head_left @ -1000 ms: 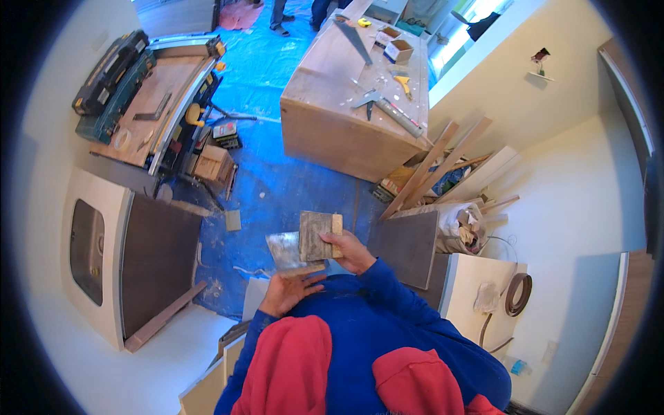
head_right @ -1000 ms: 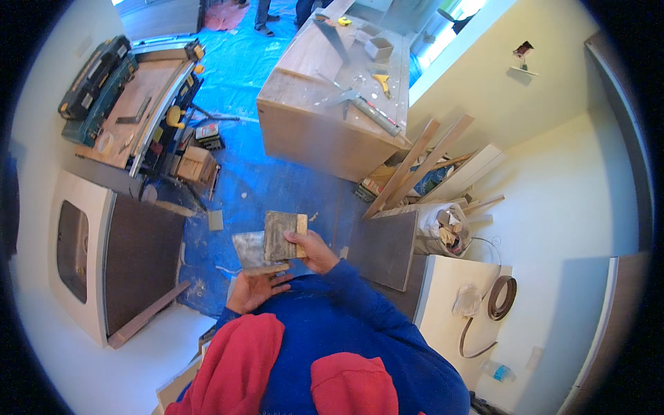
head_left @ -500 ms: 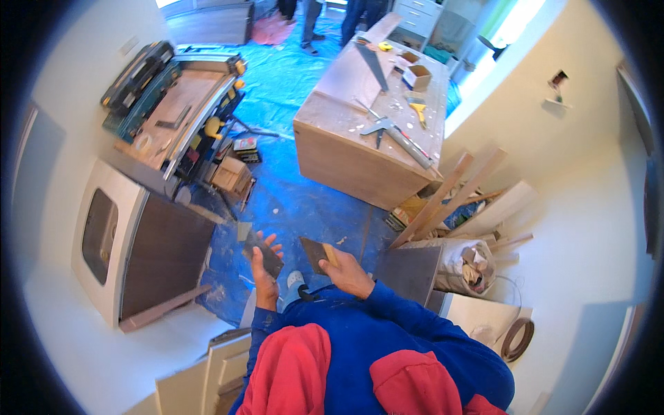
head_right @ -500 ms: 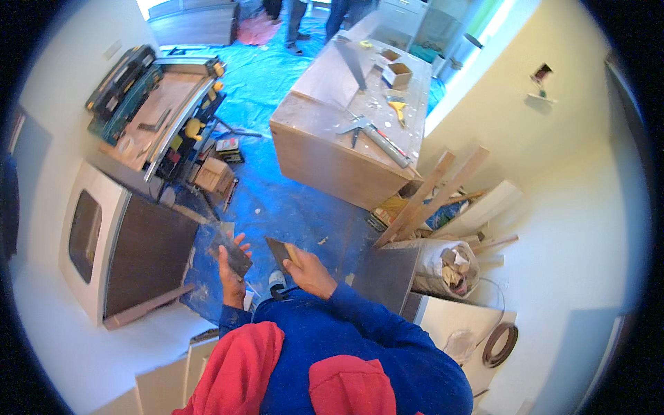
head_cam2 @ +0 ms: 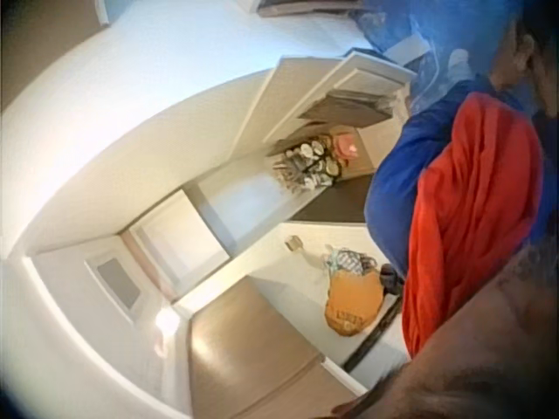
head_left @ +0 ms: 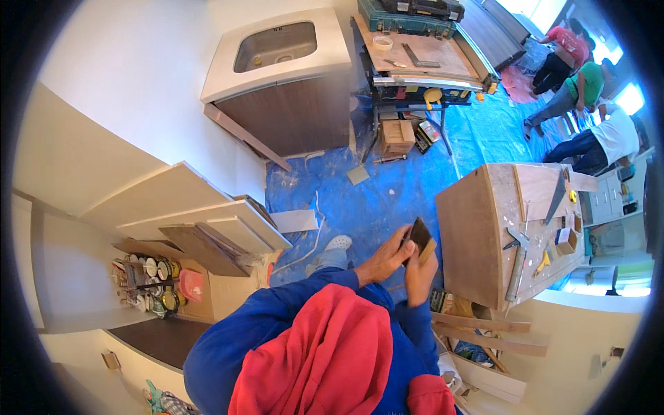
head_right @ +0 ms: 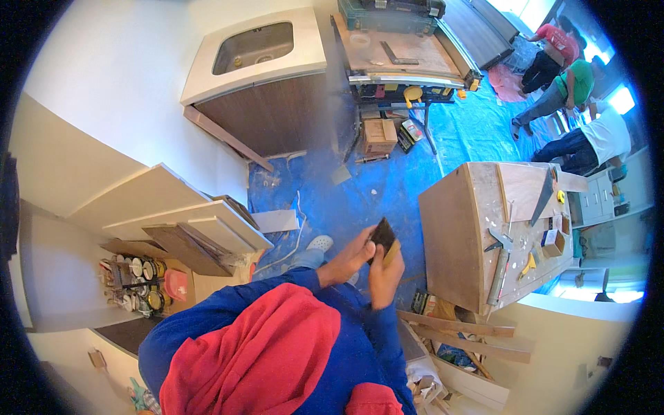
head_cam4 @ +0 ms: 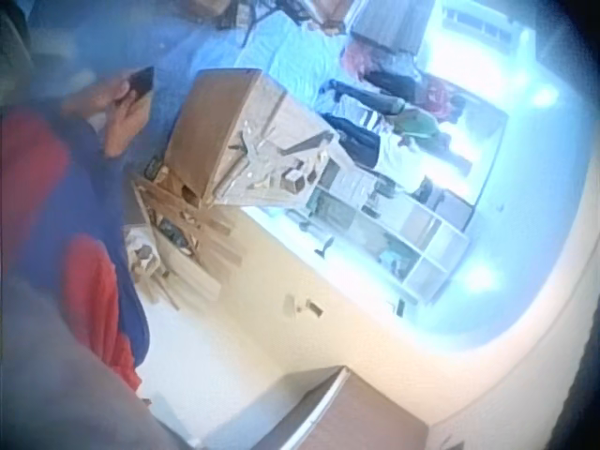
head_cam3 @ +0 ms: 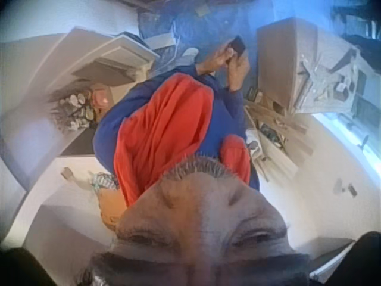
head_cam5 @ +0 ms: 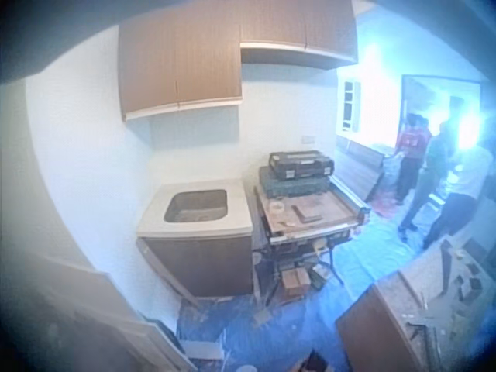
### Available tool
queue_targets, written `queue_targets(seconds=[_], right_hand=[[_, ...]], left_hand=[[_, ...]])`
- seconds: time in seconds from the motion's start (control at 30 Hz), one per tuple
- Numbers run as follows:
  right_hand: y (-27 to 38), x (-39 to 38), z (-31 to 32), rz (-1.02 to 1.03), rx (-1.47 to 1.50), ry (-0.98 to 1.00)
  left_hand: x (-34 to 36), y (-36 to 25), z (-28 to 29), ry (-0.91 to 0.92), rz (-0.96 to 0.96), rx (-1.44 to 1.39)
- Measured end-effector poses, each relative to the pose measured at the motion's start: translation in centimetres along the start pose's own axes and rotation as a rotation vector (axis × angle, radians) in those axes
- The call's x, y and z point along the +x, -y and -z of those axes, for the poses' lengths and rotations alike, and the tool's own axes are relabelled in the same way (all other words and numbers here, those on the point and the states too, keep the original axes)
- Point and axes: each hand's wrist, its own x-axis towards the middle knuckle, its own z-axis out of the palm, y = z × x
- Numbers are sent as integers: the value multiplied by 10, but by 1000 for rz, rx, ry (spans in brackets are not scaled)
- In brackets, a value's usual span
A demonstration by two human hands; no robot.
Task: The person is installing a kitchen cabinet with a sink. They use a utility knife to trim the cabinet edges and a sanding block to smooth the surfaces. The person also handles a roll of tape and other tools during the process.
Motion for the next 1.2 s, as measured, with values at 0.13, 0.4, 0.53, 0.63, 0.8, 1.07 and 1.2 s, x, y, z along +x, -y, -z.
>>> queue_targets(seconds=[0.13, 0.4, 0.53, 0.63, 0.8, 1.07, 1.2], right_hand=[[4, 0, -7, 165, -2, 96], [-25, 42, -3, -137, 72, 208], [-28, 40, 24, -274, 472, 196], [-26, 38, 37, -365, 849, 194], [-32, 38, 36, -506, 781, 166], [-52, 23, 39, -472, 541, 275], [-55, 12, 48, -529, 457, 315]], left_hand=[[-4, 8, 18, -172, 64, -285], [-25, -3, 26, -6, -17, -74], [-39, 17, 47, -49, 63, -167], [-62, 36, 70, -74, 140, -274], [-81, 29, 74, 8, 446, -318], [-68, 6, 36, 100, 290, -364], [-73, 18, 43, 227, 234, -259]])
